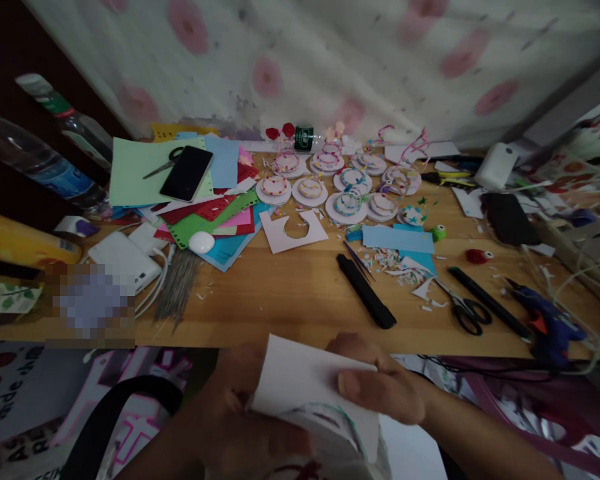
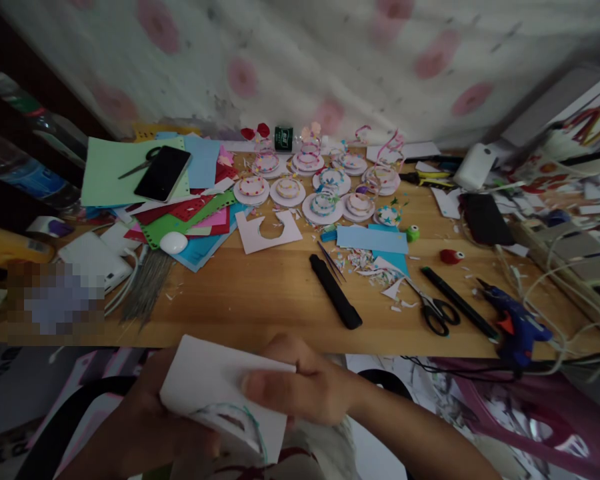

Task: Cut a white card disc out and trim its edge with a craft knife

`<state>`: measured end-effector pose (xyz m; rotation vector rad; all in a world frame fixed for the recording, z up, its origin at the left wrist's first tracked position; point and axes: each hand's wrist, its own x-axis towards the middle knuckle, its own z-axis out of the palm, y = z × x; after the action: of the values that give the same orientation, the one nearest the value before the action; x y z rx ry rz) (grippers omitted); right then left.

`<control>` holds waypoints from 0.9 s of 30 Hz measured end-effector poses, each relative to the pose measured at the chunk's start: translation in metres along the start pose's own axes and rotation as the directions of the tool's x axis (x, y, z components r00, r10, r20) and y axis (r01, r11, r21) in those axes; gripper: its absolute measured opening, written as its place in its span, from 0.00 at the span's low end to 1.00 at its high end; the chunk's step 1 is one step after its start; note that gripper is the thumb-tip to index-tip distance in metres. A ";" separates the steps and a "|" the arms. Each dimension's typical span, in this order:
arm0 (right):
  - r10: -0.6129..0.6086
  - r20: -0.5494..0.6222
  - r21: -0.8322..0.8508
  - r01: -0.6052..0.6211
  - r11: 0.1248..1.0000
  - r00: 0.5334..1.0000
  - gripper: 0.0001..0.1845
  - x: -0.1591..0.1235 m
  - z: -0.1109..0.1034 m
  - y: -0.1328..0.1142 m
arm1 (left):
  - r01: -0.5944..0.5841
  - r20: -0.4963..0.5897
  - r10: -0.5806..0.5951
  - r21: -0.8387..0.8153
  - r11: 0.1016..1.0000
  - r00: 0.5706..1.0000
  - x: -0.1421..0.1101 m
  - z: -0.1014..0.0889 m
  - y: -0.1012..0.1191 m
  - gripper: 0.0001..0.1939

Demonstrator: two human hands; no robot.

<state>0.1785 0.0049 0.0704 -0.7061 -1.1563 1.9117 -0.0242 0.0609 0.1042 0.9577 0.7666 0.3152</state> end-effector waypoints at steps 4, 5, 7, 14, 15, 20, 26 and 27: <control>-0.172 0.007 -0.285 0.167 0.944 0.985 0.27 0.002 -0.002 -0.017 | -0.083 0.086 0.064 0.227 0.970 0.994 0.003 -0.006 0.001 0.09; -0.198 0.016 -0.347 0.191 0.918 0.980 0.25 0.003 -0.002 -0.021 | -0.107 0.066 0.093 0.254 0.961 0.993 0.003 -0.007 0.001 0.09; -0.231 0.047 -0.446 0.228 0.866 0.972 0.21 0.004 -0.003 -0.030 | -0.157 0.033 0.155 0.316 0.935 0.987 0.003 -0.009 0.001 0.08; -0.166 -0.044 -0.620 0.104 0.778 0.985 0.12 0.002 -0.003 -0.049 | -0.119 -0.017 0.131 0.316 0.941 0.991 0.003 -0.004 0.005 0.08; -0.151 -0.066 -0.644 0.073 0.761 0.986 0.10 0.002 -0.003 -0.051 | -0.108 -0.042 0.127 0.304 0.946 0.991 0.004 -0.002 0.006 0.08; -0.144 -0.116 -0.787 -0.002 0.617 0.983 0.05 0.000 0.001 -0.057 | -0.173 -0.119 0.275 0.530 0.830 0.954 0.007 0.001 0.006 0.07; -0.384 -0.043 -0.961 0.066 0.267 0.922 0.08 -0.007 0.008 -0.044 | -0.521 0.199 0.650 0.780 0.348 0.733 0.006 -0.012 -0.008 0.22; -0.437 -0.002 -0.975 0.096 0.201 0.900 0.09 -0.009 0.009 -0.041 | -0.558 0.229 0.682 0.770 0.310 0.695 0.006 -0.013 -0.010 0.25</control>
<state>0.1901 0.0047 0.1117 -1.2435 -2.0922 0.4985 -0.0302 0.0666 0.0885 2.1718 0.6116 0.7717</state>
